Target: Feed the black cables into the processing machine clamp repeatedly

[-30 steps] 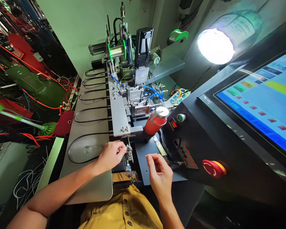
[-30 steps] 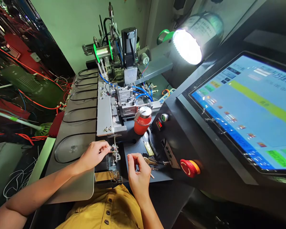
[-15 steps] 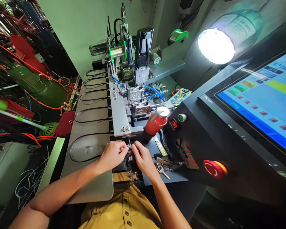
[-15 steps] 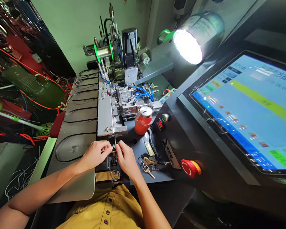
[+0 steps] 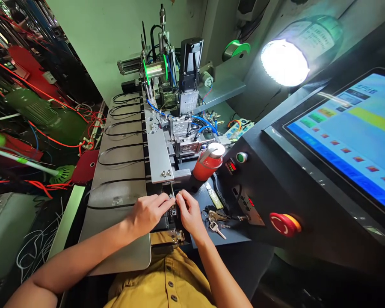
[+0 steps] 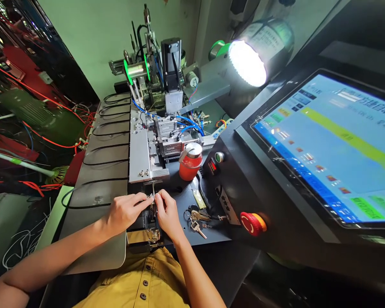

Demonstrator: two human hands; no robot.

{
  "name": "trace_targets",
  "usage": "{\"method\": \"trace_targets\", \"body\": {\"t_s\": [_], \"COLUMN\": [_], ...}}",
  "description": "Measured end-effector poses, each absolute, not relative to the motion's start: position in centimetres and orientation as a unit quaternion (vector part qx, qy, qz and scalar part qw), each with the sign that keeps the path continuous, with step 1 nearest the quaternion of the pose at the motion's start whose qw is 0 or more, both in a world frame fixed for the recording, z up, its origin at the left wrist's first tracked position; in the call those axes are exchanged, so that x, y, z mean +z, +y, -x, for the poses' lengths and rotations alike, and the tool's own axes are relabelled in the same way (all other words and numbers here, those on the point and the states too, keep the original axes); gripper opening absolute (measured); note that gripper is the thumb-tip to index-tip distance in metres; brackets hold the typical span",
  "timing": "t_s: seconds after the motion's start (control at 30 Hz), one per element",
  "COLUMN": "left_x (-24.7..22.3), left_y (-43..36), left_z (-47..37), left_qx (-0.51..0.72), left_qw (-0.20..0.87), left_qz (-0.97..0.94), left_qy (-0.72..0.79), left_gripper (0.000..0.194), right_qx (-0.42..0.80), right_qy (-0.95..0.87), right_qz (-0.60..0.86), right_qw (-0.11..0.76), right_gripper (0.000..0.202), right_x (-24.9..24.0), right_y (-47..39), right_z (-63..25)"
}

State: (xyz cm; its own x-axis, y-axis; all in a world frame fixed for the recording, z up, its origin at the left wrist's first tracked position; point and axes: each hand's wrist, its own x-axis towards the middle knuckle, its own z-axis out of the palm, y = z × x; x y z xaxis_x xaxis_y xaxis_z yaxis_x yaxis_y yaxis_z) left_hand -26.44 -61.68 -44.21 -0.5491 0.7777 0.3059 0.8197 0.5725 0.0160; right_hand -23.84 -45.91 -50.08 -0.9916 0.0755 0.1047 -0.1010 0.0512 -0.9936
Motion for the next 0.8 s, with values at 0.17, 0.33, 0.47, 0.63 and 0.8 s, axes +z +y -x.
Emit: {"method": "trace_targets", "body": {"t_s": [0.17, 0.33, 0.47, 0.63, 0.8], "left_x": [-43.2, -43.2, -43.6, -43.6, -43.6], "left_y": [-61.6, -63.1, -63.6, -63.4, -63.4], "left_z": [26.5, 26.3, 26.5, 26.6, 27.0], "left_qx": [-0.027, -0.1, -0.113, -0.111, -0.099], "left_qw": [0.125, 0.072, 0.054, 0.07, 0.079], "left_qz": [0.499, 0.389, 0.382, 0.396, 0.408], "left_qy": [-0.857, -0.913, -0.916, -0.909, -0.904], "left_gripper": [0.031, 0.024, 0.016, 0.015, 0.016], "right_qx": [0.662, 0.454, 0.347, 0.35, 0.375], "right_qy": [-0.747, -0.874, -0.91, -0.899, -0.864], "right_qz": [0.006, -0.043, -0.133, -0.108, -0.015], "right_qw": [0.064, 0.169, 0.182, 0.24, 0.335], "right_gripper": [0.033, 0.019, 0.025, 0.025, 0.02], "right_x": [-50.2, -49.2, -48.5, -48.4, -46.4], "right_y": [-45.4, -43.7, -43.9, -43.7, -41.4], "right_z": [23.7, 22.9, 22.4, 22.0, 20.1]}}
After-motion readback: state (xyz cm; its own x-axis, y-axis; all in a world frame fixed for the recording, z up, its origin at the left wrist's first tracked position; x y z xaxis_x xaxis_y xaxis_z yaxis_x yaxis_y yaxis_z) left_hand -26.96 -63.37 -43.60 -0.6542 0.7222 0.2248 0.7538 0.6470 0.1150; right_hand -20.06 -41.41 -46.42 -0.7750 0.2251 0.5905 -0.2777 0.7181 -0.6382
